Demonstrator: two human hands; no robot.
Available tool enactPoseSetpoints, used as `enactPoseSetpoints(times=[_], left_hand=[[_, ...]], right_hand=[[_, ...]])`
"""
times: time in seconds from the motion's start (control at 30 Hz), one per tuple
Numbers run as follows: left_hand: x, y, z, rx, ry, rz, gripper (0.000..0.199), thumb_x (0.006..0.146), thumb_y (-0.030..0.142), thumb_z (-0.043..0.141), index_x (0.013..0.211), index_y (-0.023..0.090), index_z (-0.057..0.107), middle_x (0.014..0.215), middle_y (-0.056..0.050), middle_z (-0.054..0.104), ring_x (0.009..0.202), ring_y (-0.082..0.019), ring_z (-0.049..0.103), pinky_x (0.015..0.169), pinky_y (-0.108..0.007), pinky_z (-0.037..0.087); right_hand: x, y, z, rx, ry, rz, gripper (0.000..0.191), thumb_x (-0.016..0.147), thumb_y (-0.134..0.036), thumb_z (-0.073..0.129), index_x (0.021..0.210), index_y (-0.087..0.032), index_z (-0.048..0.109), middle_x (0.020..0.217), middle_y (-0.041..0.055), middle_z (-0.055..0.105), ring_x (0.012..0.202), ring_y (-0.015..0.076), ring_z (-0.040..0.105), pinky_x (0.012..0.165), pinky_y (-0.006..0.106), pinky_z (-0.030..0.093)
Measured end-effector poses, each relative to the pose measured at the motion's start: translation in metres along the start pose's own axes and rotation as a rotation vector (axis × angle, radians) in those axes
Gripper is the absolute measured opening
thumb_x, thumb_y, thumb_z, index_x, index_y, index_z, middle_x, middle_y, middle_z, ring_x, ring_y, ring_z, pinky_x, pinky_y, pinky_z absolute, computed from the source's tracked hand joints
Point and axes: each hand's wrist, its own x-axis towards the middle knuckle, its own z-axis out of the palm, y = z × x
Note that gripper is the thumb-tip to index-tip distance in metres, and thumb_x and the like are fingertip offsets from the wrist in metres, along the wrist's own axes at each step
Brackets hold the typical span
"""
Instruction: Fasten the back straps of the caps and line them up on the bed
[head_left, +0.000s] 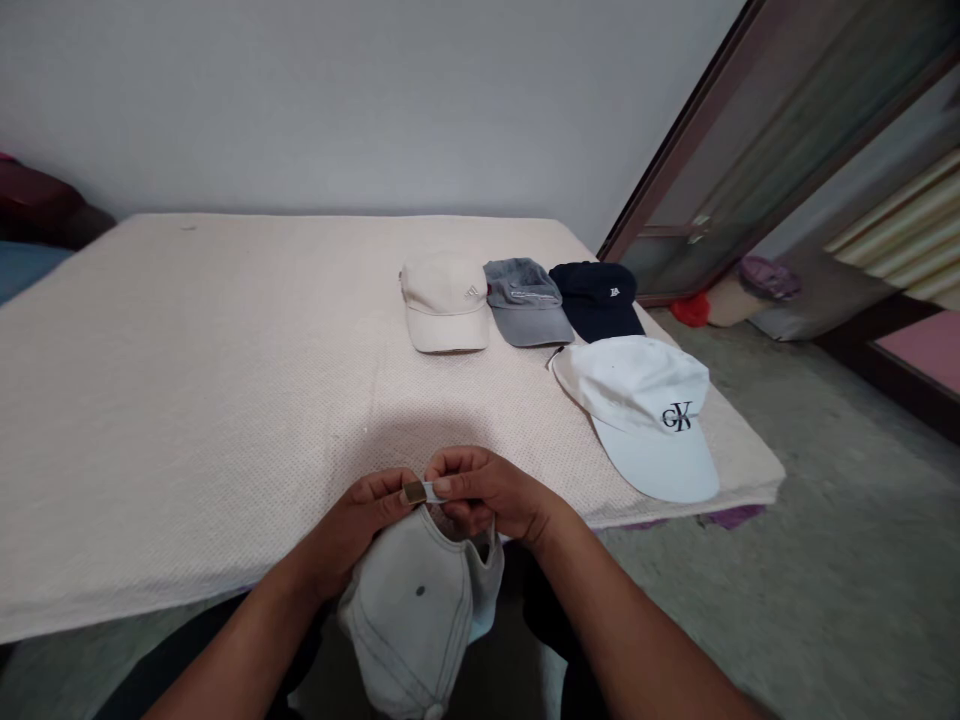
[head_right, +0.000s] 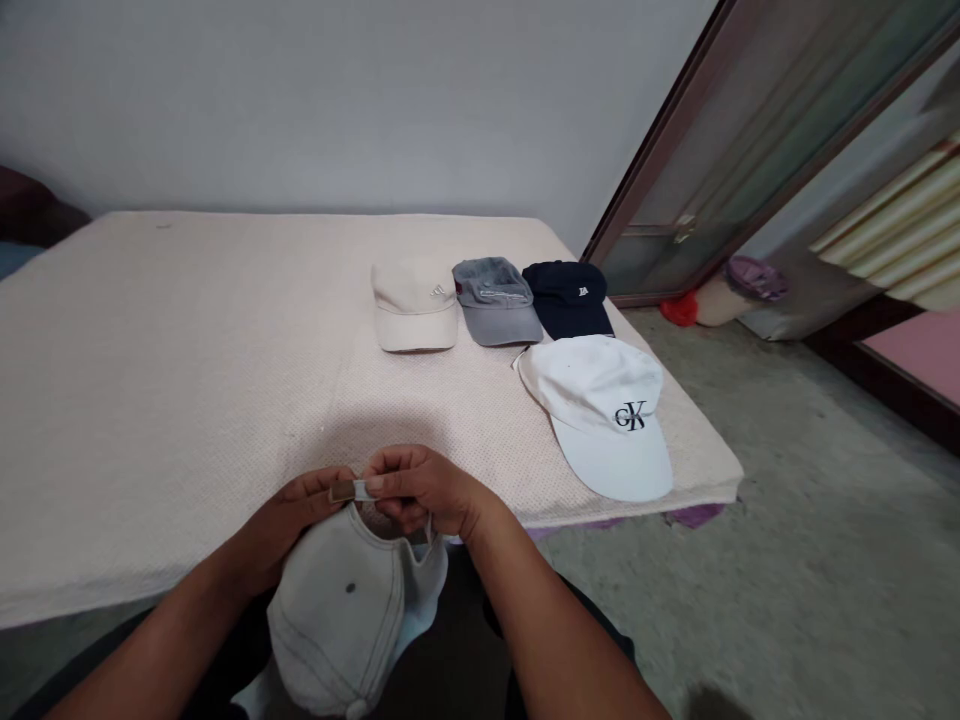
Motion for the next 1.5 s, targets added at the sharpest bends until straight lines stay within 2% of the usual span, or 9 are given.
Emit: enactPoseSetpoints(times=[0.23,0.43,0.67,0.87,1.07,1.23,1.5], left_hand=[[0.0006,0.001,-0.0013,0.089,0.036,0.006,0.018,0.076,0.032,0.068,0.073,0.016,0.06,0.06,0.003,0.056,0.05,-0.007,0.045,0.049,-0.019,0.033],[-0.0002,0.0027,-0.0022,0.079,0.062,0.001,0.019,0.073,0.032,0.071,0.074,0.016,0.061,0.06,0.002,0.056,0.05,-0.007,0.047,0.049,-0.019,0.034],[-0.0016,0.0049,-0.0026,0.088,0.052,0.003,0.017,0.075,0.03,0.07,0.077,0.016,0.061,0.063,0.001,0.061,0.051,-0.008,0.051,0.05,-0.019,0.036],[-0.0002,0.0039,-0.0033,0.093,0.055,0.004,0.016,0.074,0.031,0.071,0.078,0.017,0.064,0.071,-0.002,0.068,0.059,-0.012,0.058,0.059,-0.022,0.042],[-0.0004,0.0037,-0.0033,0.124,0.086,-0.021,0.018,0.075,0.034,0.069,0.082,0.017,0.068,0.069,-0.002,0.068,0.057,-0.011,0.057,0.057,-0.022,0.041],[-0.0003,0.003,-0.0007,0.098,0.065,-0.013,0.015,0.074,0.032,0.07,0.078,0.018,0.065,0.066,0.0,0.065,0.054,-0.009,0.054,0.054,-0.02,0.039],[0.0007,0.0025,-0.0002,0.07,0.019,-0.006,0.014,0.077,0.03,0.067,0.079,0.016,0.062,0.065,0.0,0.061,0.054,-0.009,0.051,0.052,-0.02,0.036]], right_hand=[[-0.001,0.0013,-0.0002,0.042,-0.036,-0.014,0.019,0.078,-0.027,0.065,0.083,-0.018,0.05,0.05,-0.0081,0.049,0.035,0.0015,0.022,0.034,0.015,0.015],[0.0005,0.0024,0.0018,0.089,-0.083,-0.032,0.019,0.078,-0.028,0.065,0.086,-0.018,0.05,0.049,-0.0093,0.047,0.035,0.0012,0.019,0.035,0.015,0.015],[0.0025,0.0046,0.0013,0.024,-0.015,-0.048,0.018,0.078,-0.027,0.065,0.084,-0.018,0.051,0.049,-0.0085,0.049,0.034,0.0018,0.024,0.033,0.015,0.016],[0.0054,0.0069,0.0012,-0.04,0.084,-0.005,0.024,0.073,-0.031,0.071,0.079,-0.015,0.054,0.051,-0.0073,0.052,0.034,0.0011,0.03,0.032,0.014,0.018],[0.0052,0.0066,0.0003,-0.09,0.187,-0.072,0.027,0.071,-0.034,0.073,0.076,-0.014,0.056,0.052,-0.0058,0.054,0.035,0.0021,0.037,0.032,0.014,0.024],[0.0068,0.0069,0.002,-0.077,0.195,-0.107,0.024,0.069,-0.029,0.074,0.077,-0.014,0.056,0.05,-0.0066,0.053,0.035,0.0022,0.037,0.032,0.014,0.024],[0.0058,0.0064,0.0054,-0.089,0.138,-0.143,0.022,0.069,-0.024,0.074,0.076,-0.015,0.055,0.048,-0.0088,0.048,0.036,0.0025,0.035,0.033,0.014,0.025]])
